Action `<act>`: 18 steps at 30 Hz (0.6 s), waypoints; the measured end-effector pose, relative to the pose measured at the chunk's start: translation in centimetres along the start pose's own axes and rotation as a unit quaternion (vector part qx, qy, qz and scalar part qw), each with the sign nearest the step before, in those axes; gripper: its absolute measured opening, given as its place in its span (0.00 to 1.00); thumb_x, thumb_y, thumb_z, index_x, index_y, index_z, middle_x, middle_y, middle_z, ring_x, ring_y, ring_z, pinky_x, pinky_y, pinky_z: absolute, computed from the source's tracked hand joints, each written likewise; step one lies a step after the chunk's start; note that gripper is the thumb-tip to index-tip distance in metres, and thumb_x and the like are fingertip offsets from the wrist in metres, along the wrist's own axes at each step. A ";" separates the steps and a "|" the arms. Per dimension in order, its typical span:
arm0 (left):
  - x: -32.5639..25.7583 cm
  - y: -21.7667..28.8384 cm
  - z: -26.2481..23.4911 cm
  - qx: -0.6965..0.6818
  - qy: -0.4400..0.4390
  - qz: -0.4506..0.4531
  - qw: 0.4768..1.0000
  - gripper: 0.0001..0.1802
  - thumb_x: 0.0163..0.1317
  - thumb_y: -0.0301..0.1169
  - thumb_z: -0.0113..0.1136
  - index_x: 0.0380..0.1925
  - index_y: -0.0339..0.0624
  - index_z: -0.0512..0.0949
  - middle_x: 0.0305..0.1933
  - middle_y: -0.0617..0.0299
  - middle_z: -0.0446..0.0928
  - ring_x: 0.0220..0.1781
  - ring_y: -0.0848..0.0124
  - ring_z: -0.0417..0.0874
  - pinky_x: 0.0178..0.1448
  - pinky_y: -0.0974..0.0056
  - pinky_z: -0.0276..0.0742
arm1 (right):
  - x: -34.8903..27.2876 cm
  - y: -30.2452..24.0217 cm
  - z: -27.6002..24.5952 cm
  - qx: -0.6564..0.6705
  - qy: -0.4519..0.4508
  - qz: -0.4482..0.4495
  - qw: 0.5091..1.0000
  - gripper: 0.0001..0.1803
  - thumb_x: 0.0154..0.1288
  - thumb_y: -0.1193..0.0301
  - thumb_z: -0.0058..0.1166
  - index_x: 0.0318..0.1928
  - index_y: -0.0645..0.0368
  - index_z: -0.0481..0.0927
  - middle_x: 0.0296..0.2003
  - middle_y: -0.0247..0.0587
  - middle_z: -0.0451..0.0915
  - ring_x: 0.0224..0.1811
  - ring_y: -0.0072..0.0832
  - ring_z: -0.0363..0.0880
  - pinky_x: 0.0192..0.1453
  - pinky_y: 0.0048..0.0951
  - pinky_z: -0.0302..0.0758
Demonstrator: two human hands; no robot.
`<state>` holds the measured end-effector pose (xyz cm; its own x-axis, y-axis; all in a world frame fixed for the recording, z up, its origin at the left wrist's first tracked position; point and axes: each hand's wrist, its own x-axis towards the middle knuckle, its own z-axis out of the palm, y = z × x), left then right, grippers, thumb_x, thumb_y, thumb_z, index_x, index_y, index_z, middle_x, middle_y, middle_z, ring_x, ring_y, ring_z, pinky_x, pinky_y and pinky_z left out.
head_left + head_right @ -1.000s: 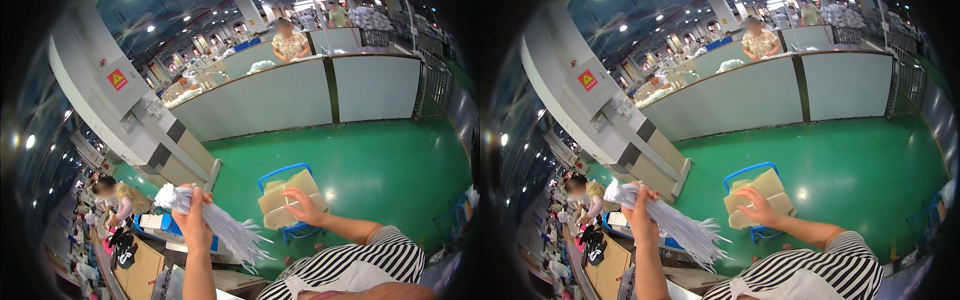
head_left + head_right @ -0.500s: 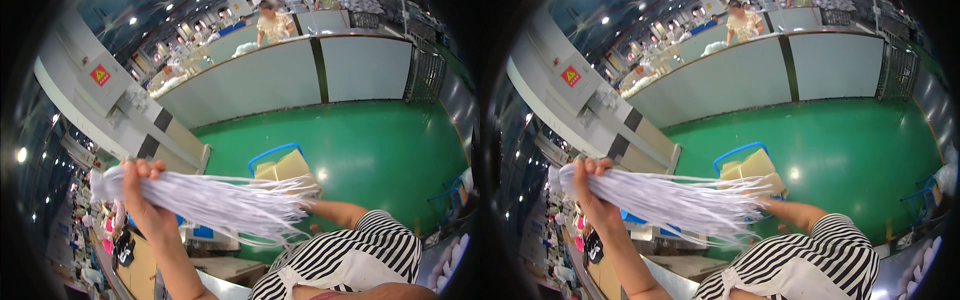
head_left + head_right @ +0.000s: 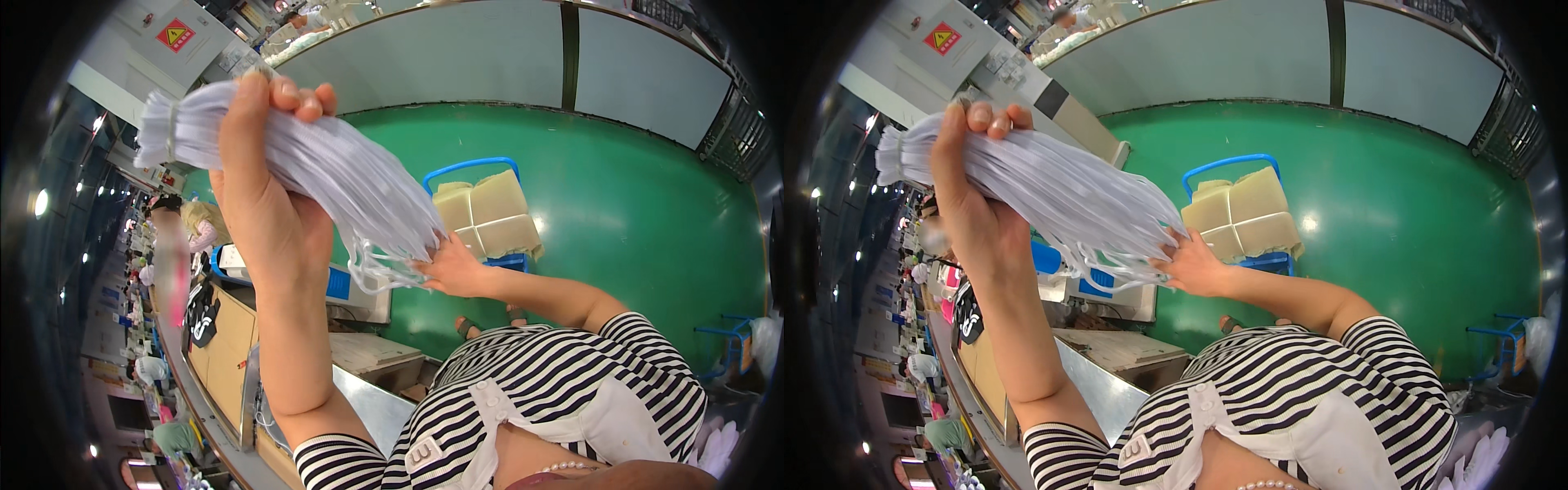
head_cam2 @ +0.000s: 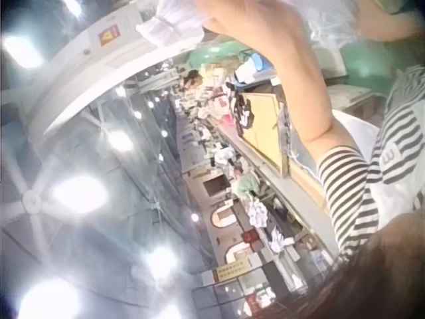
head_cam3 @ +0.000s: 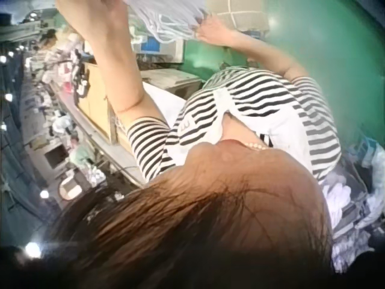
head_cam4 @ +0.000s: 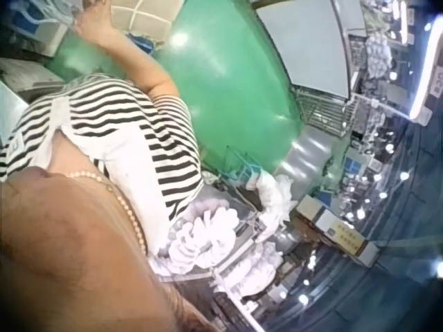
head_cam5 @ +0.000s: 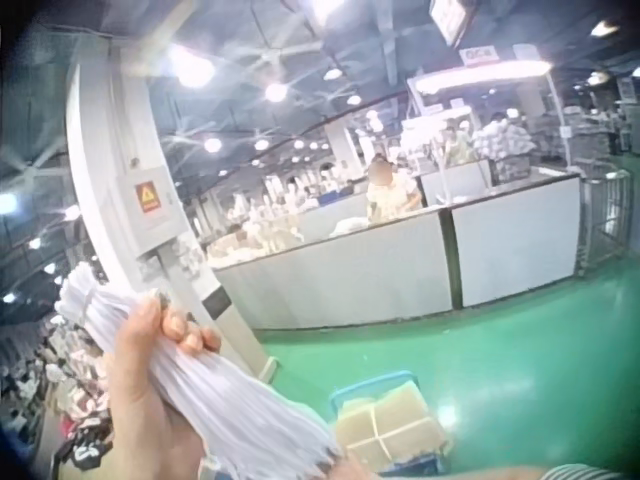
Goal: The person gathers white cords from a pile on a metal table, aligns them into a bundle, and ties them with a thin white string. The person repeats this process multiple times, placing the finished bundles into a blue plastic basket.
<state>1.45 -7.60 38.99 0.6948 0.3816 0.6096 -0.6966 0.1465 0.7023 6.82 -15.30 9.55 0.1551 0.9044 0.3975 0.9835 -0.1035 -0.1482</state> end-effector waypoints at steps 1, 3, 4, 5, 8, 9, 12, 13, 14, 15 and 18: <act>0.0 0.0 -0.3 -0.001 0.011 -0.001 1.000 0.07 0.61 0.29 0.57 0.31 0.37 0.71 0.27 0.61 0.72 0.30 0.73 0.73 0.53 0.60 0.72 | -0.2 0.8 1.9 -0.044 -0.052 0.004 0.998 0.33 0.54 0.56 0.57 0.62 0.42 0.66 0.57 0.44 0.70 0.60 0.53 0.63 0.57 0.54 0.61; -0.3 0.7 -1.4 -0.011 0.056 0.004 0.998 0.07 0.60 0.29 0.58 0.30 0.37 0.71 0.27 0.61 0.72 0.29 0.73 0.72 0.52 0.60 0.73 | -1.2 2.1 5.6 -0.001 -0.100 0.027 0.995 0.37 0.54 0.55 0.57 0.65 0.39 0.60 0.58 0.44 0.69 0.61 0.52 0.63 0.57 0.54 0.63; -0.1 1.1 -2.5 0.004 0.072 0.022 0.997 0.07 0.60 0.28 0.58 0.30 0.37 0.71 0.27 0.62 0.72 0.29 0.73 0.72 0.52 0.61 0.73 | -2.1 2.7 7.0 0.021 -0.127 0.043 0.991 0.39 0.54 0.55 0.57 0.66 0.38 0.57 0.58 0.44 0.69 0.61 0.52 0.63 0.57 0.53 0.64; 0.3 0.4 -3.4 0.011 0.083 0.030 0.996 0.07 0.59 0.28 0.58 0.29 0.37 0.71 0.27 0.62 0.71 0.28 0.73 0.71 0.52 0.61 0.73 | -3.3 3.7 7.8 0.042 -0.211 0.072 0.974 0.40 0.54 0.56 0.57 0.67 0.38 0.55 0.59 0.44 0.68 0.61 0.50 0.64 0.57 0.52 0.64; 0.5 0.3 -5.0 -0.006 0.112 0.019 0.993 0.07 0.59 0.28 0.58 0.29 0.37 0.70 0.26 0.62 0.71 0.28 0.73 0.71 0.50 0.62 0.74 | -5.8 6.5 9.4 0.100 -0.330 0.116 0.931 0.39 0.54 0.57 0.57 0.66 0.40 0.55 0.57 0.45 0.69 0.59 0.46 0.67 0.56 0.48 0.67; 0.4 0.4 -5.8 -0.018 0.122 0.007 0.992 0.07 0.59 0.27 0.58 0.29 0.37 0.70 0.26 0.62 0.71 0.29 0.73 0.70 0.50 0.62 0.74 | -6.9 7.2 10.9 0.120 -0.292 0.124 0.941 0.37 0.54 0.58 0.57 0.64 0.41 0.59 0.55 0.46 0.70 0.57 0.45 0.68 0.54 0.46 0.68; 0.1 -0.5 -7.5 -0.045 0.128 -0.010 0.991 0.07 0.59 0.26 0.58 0.28 0.37 0.69 0.25 0.61 0.70 0.28 0.73 0.69 0.45 0.63 0.74 | -9.1 8.6 11.6 0.196 -0.139 0.109 0.965 0.24 0.56 0.61 0.53 0.54 0.48 0.69 0.48 0.48 0.73 0.49 0.46 0.71 0.50 0.44 0.70; 0.3 -0.7 -7.6 -0.055 0.126 -0.014 0.990 0.07 0.59 0.26 0.57 0.28 0.37 0.69 0.25 0.61 0.70 0.28 0.73 0.69 0.44 0.63 0.74 | -8.7 8.7 10.3 0.222 -0.078 0.096 0.967 0.19 0.57 0.63 0.52 0.50 0.51 0.73 0.45 0.49 0.73 0.47 0.47 0.72 0.48 0.44 0.70; 0.5 -0.8 -7.5 -0.063 0.154 -0.011 0.986 0.07 0.60 0.24 0.56 0.27 0.37 0.68 0.24 0.61 0.69 0.27 0.72 0.68 0.42 0.63 0.73 | -8.5 8.0 9.2 0.253 -0.044 0.098 0.961 0.11 0.57 0.67 0.49 0.39 0.57 0.75 0.39 0.49 0.72 0.42 0.48 0.70 0.45 0.44 0.68; 1.0 -0.8 -8.7 -0.038 0.174 0.012 0.984 0.07 0.61 0.24 0.55 0.27 0.37 0.67 0.24 0.62 0.68 0.27 0.73 0.68 0.42 0.63 0.73 | -8.2 6.8 5.6 0.284 0.038 0.020 0.958 0.10 0.60 0.70 0.46 0.39 0.59 0.75 0.39 0.51 0.72 0.42 0.48 0.70 0.46 0.42 0.68; 2.5 1.3 -14.3 0.055 0.191 0.103 0.975 0.09 0.63 0.25 0.53 0.24 0.41 0.65 0.22 0.65 0.65 0.25 0.74 0.64 0.38 0.65 0.71 | -9.3 6.9 8.6 0.471 0.008 0.152 0.869 0.14 0.66 0.68 0.46 0.49 0.60 0.75 0.45 0.41 0.77 0.45 0.30 0.74 0.54 0.35 0.68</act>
<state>-0.30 6.61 36.17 0.4113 0.7071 0.5752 -0.7761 -0.0593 0.6278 11.39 -20.88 -2.95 0.4032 0.8880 0.2211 0.3857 0.0542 -0.9210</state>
